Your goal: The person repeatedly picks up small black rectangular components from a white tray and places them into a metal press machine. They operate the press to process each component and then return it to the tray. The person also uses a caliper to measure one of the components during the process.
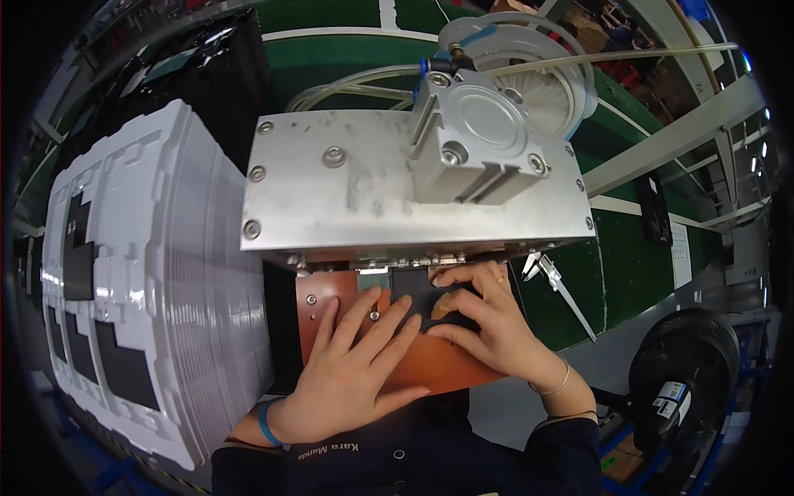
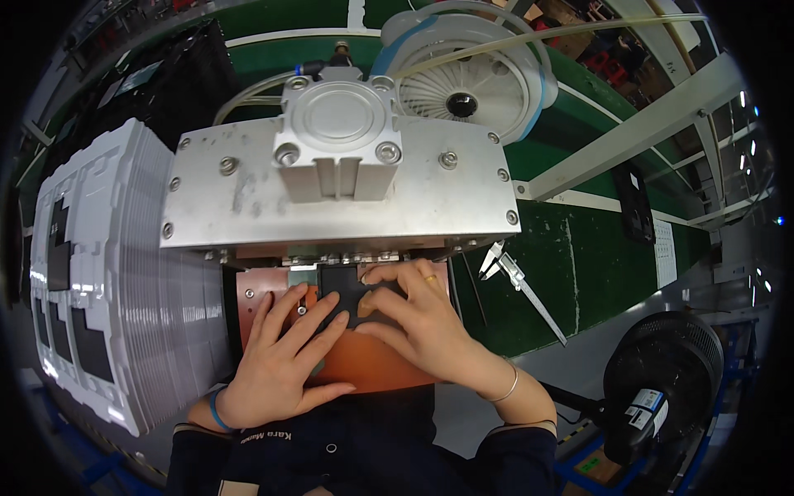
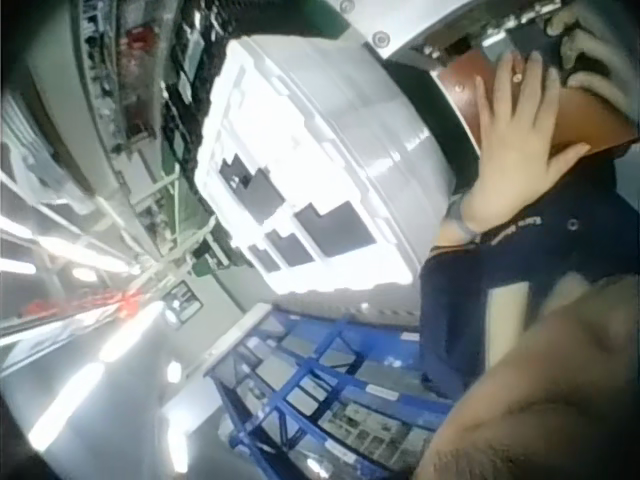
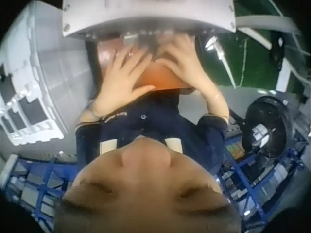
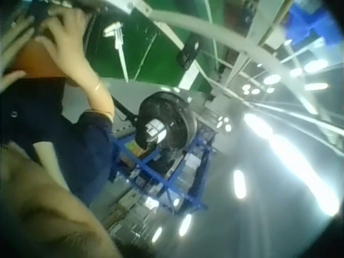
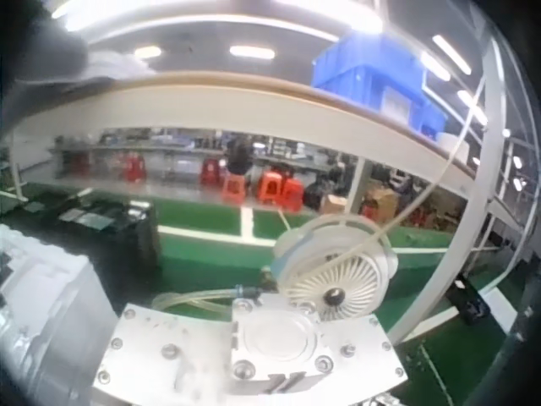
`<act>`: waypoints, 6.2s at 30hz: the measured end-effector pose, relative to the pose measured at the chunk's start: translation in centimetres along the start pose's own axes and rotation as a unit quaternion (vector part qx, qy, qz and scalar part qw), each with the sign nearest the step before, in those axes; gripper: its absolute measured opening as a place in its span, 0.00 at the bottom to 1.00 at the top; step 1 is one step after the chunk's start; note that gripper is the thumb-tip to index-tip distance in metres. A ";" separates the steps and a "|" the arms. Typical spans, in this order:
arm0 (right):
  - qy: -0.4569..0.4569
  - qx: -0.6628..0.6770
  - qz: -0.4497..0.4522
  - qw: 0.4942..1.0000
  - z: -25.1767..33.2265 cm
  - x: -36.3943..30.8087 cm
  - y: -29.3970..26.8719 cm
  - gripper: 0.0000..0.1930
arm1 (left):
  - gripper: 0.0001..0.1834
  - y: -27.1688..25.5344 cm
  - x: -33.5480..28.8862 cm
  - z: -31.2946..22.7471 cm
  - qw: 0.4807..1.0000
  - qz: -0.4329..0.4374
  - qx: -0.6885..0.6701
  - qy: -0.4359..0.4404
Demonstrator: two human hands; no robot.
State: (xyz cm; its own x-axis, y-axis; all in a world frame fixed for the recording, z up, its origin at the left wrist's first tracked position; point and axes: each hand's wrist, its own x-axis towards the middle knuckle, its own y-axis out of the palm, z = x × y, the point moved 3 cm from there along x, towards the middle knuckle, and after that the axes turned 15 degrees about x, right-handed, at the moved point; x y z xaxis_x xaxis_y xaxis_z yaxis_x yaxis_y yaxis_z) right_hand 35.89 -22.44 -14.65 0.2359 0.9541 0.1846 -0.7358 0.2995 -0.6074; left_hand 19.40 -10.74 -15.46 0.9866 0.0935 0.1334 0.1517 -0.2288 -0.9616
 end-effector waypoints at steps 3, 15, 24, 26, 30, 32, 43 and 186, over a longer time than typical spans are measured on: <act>0.016 0.052 0.015 0.998 0.2 0.2 -0.4 0.12 | 0.38 -0.1 -0.1 0.0 0.999 -0.023 -0.027 0.017; 0.130 0.405 -0.035 0.904 4.0 -1.4 0.0 0.15 | 0.35 -2.3 -2.9 -1.2 0.899 -0.203 -0.367 -0.124; -0.175 0.270 0.021 0.947 13.8 9.3 4.4 0.15 | 0.27 -16.4 -16.0 2.2 0.811 -0.525 0.026 -0.255; -0.307 0.186 -0.029 0.933 15.3 13.5 6.6 0.13 | 0.25 -21.3 -16.2 6.5 0.762 -0.570 0.009 -0.308; -0.353 0.127 -0.011 0.927 16.8 20.8 11.9 0.18 | 0.27 -27.0 -19.0 21.4 0.815 -0.385 -0.005 -0.432; -0.321 0.078 0.026 0.943 17.5 22.2 13.8 0.17 | 0.29 -25.8 -19.4 26.6 0.801 -0.330 -0.067 -0.494; -0.288 0.100 -0.001 0.952 18.6 23.4 15.9 0.09 | 0.24 -21.6 -17.5 28.7 0.924 -0.137 0.172 -0.312; -0.040 0.012 -0.043 0.998 -0.2 -1.2 0.1 0.16 | 0.34 -0.5 0.1 0.3 0.998 -0.050 0.013 0.044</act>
State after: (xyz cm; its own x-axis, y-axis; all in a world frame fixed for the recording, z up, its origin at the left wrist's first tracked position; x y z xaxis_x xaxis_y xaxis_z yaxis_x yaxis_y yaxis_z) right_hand 35.67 -23.60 -15.12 0.2470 0.9223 0.2972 -0.7308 0.3787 -0.5680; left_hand 19.38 -10.29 -15.05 0.9681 0.0283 0.2490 0.2495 -0.1979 -0.9479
